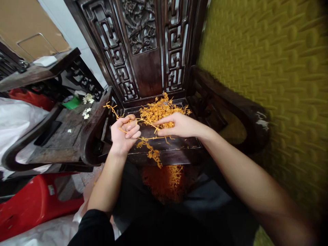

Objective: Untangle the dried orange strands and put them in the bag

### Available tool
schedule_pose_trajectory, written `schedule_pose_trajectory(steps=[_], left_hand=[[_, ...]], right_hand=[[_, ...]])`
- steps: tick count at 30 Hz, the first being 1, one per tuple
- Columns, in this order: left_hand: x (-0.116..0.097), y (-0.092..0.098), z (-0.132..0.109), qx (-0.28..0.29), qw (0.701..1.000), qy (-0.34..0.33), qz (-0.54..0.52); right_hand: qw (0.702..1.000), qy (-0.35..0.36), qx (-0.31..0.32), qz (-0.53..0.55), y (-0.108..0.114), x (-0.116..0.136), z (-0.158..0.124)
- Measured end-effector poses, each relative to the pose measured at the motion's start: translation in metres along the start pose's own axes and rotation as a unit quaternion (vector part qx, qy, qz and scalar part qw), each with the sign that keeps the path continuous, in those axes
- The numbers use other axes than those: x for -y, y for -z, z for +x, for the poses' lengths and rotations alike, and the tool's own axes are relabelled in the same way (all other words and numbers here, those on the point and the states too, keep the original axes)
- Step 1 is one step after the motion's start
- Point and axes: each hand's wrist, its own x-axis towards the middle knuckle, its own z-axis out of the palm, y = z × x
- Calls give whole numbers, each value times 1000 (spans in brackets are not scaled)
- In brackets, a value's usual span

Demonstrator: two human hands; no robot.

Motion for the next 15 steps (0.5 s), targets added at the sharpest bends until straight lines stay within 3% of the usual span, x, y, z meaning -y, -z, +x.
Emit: schedule_pose_trajectory(steps=[2,4,6,8,11,13,15], left_hand=[[4,-1,2,8,1000,12,0],[6,-3,3,23,1000,21,4],[6,-5,2,37,999,31,9],[1,-6,0,44,998,41,15],[-10,0,-3,27,1000,5,7],[-16,7,-1,5,999,-35,-12],[-18,14,4,-3,998,-54,-28]], right_hand=[[997,11,34,-65,-6,-6,2],[989,9,18,-145,-8,-15,5],[972,-13,-59,-226,0,-28,6],[939,-78,-189,-275,18,-43,6],[874,-180,-387,-232,50,-62,1],[872,-185,-428,-147,60,-66,-4],[896,-164,-405,-80,55,-60,-7]])
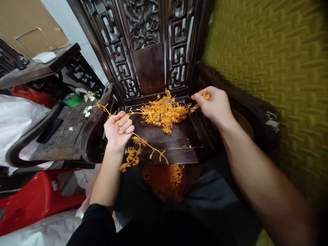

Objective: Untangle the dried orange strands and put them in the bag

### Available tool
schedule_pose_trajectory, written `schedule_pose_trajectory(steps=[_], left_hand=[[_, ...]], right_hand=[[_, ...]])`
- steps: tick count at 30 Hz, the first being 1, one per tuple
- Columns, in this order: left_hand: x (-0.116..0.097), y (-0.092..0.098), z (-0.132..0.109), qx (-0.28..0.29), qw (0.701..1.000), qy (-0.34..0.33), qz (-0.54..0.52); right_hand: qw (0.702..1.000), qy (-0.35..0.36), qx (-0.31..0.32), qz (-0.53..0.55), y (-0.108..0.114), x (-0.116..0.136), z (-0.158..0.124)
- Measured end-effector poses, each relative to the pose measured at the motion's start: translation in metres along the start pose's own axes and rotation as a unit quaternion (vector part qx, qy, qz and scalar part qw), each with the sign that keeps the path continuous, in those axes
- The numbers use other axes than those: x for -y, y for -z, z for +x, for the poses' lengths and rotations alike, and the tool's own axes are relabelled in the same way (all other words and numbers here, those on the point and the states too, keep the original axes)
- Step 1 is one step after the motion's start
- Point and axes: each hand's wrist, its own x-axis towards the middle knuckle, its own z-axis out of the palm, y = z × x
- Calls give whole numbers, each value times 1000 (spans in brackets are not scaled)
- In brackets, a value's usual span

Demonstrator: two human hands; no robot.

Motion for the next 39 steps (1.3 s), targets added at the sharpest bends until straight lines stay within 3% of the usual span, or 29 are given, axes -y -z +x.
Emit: schedule_pose_trajectory(steps=[4,8,11,15,17,19,20,21,23,25,26,27,28,29,32,34,36,37,39], left_hand=[[4,8,6,9,999,-36,-20],[5,3,2,14,994,-111,-9],[8,-5,-5,29,988,-152,13],[31,-12,-22,30,979,-201,33],[47,-12,-34,36,973,-205,98],[61,-9,-42,106,951,-168,236],[66,-8,-43,166,920,-151,322],[70,-7,-43,236,869,-145,410],[74,-8,-40,358,731,-182,552],[73,-10,-34,413,604,-250,634],[70,-10,-32,426,567,-275,650],[67,-10,-30,429,555,-294,650],[64,-9,-28,416,570,-306,639],[60,-7,-26,385,609,-314,619],[49,3,-17,190,789,-314,493],[42,12,-6,57,877,-288,381],[31,26,9,-7,907,-243,343],[25,34,16,-13,900,-220,377],[10,49,27,-9,839,-177,514]], right_hand=[[987,29,134,87,-10,24,-27],[938,-6,266,222,-10,40,-43],[862,-69,438,245,-17,42,-53],[727,-185,604,270,-56,43,-80],[689,-223,613,315,-76,48,-92],[706,-216,556,382,-87,54,-97],[729,-200,507,413,-89,57,-96],[751,-183,460,436,-87,59,-93],[789,-154,375,462,-76,59,-82],[819,-128,294,475,-59,55,-68],[829,-115,266,479,-50,52,-62],[836,-100,246,481,-42,49,-56],[840,-84,234,481,-35,46,-51],[843,-69,232,481,-29,44,-48],[841,-27,269,468,-22,41,-49],[833,-18,313,457,-24,44,-55],[821,-28,350,451,-28,47,-60],[814,-37,361,454,-30,49,-62],[794,-53,378,474,-32,49,-64]])
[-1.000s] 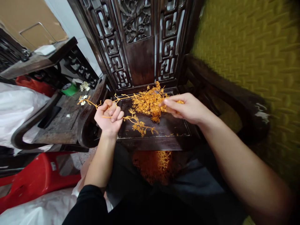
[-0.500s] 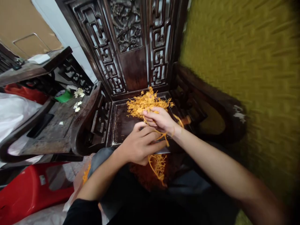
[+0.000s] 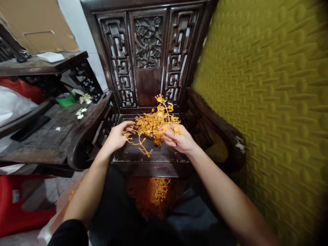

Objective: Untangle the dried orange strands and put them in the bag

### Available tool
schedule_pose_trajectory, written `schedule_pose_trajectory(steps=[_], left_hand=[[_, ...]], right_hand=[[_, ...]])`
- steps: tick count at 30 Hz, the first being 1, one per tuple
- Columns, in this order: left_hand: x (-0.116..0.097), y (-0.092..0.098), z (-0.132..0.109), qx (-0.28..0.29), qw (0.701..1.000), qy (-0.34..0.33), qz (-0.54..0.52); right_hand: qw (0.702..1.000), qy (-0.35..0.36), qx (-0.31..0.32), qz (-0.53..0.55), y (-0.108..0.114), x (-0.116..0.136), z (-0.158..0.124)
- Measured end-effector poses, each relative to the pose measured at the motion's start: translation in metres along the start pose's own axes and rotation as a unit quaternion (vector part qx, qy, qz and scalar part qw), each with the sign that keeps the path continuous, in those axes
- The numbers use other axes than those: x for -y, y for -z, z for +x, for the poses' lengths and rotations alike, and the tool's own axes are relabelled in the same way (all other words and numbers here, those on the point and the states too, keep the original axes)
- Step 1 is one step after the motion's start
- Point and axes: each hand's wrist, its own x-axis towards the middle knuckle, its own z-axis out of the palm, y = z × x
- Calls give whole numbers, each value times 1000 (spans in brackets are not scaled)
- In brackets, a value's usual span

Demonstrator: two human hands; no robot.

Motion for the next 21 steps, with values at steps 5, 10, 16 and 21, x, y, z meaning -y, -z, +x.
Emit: schedule_pose_trajectory(steps=[5,10,16,21], left_hand=[[-2,9,6,21,976,-19,216],[-22,-47,-18,177,984,-22,-30],[-13,-72,-21,62,992,-59,-88],[-4,-67,-13,-96,978,-157,96]], right_hand=[[991,-57,86,83,3,-8,1],[975,-144,159,62,-4,-27,3],[982,-179,60,-12,-11,-33,6],[958,-53,-65,-276,-19,-28,4]])
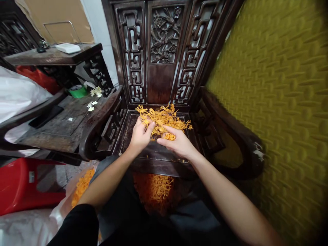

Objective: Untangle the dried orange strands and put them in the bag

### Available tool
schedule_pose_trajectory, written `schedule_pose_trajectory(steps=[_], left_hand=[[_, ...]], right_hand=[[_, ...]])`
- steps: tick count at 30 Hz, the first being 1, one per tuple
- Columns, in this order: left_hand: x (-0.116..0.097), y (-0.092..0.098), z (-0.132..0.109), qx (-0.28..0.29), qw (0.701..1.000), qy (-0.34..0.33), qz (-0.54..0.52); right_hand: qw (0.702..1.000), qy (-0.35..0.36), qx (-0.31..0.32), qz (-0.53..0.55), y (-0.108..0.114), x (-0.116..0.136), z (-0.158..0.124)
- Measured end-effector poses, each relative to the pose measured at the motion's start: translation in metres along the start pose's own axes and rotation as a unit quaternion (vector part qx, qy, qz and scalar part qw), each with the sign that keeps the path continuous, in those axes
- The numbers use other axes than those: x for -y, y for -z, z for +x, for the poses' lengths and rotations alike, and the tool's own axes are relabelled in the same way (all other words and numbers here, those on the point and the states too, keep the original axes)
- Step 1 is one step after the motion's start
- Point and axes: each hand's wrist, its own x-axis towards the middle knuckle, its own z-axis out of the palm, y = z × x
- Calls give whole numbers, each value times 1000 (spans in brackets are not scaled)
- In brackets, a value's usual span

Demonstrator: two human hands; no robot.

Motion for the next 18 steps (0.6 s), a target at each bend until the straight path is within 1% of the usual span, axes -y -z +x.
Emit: schedule_pose_trajectory(steps=[2,3,6,7,8,10,12,13,15,16,18], left_hand=[[-2,-1,-1,-18,999,-12,39],[-4,-2,-2,-23,998,-14,51],[-13,-2,-5,-31,998,-2,48],[-16,-2,-5,-28,999,18,26],[-18,-2,-5,-21,998,52,-8],[-20,-1,-4,16,984,148,-102],[-21,-1,-1,52,947,239,-211],[-20,-1,0,59,926,270,-258],[-19,-2,2,46,894,308,-321],[-18,-2,3,30,886,318,-336],[-18,-4,3,1,884,320,-341]], right_hand=[[992,63,-52,-100,-5,2,-2],[984,90,-66,-141,-8,3,-3],[961,138,-105,-214,-14,4,-5],[955,152,-127,-219,-15,4,-6],[950,166,-153,-217,-14,4,-6],[941,190,-192,-203,-10,4,-5],[939,197,-192,-206,-6,4,-5],[939,198,-182,-214,-5,4,-5],[938,203,-148,-237,-5,4,-6],[938,204,-132,-247,-5,4,-6],[941,191,-113,-257,-7,5,-7]])
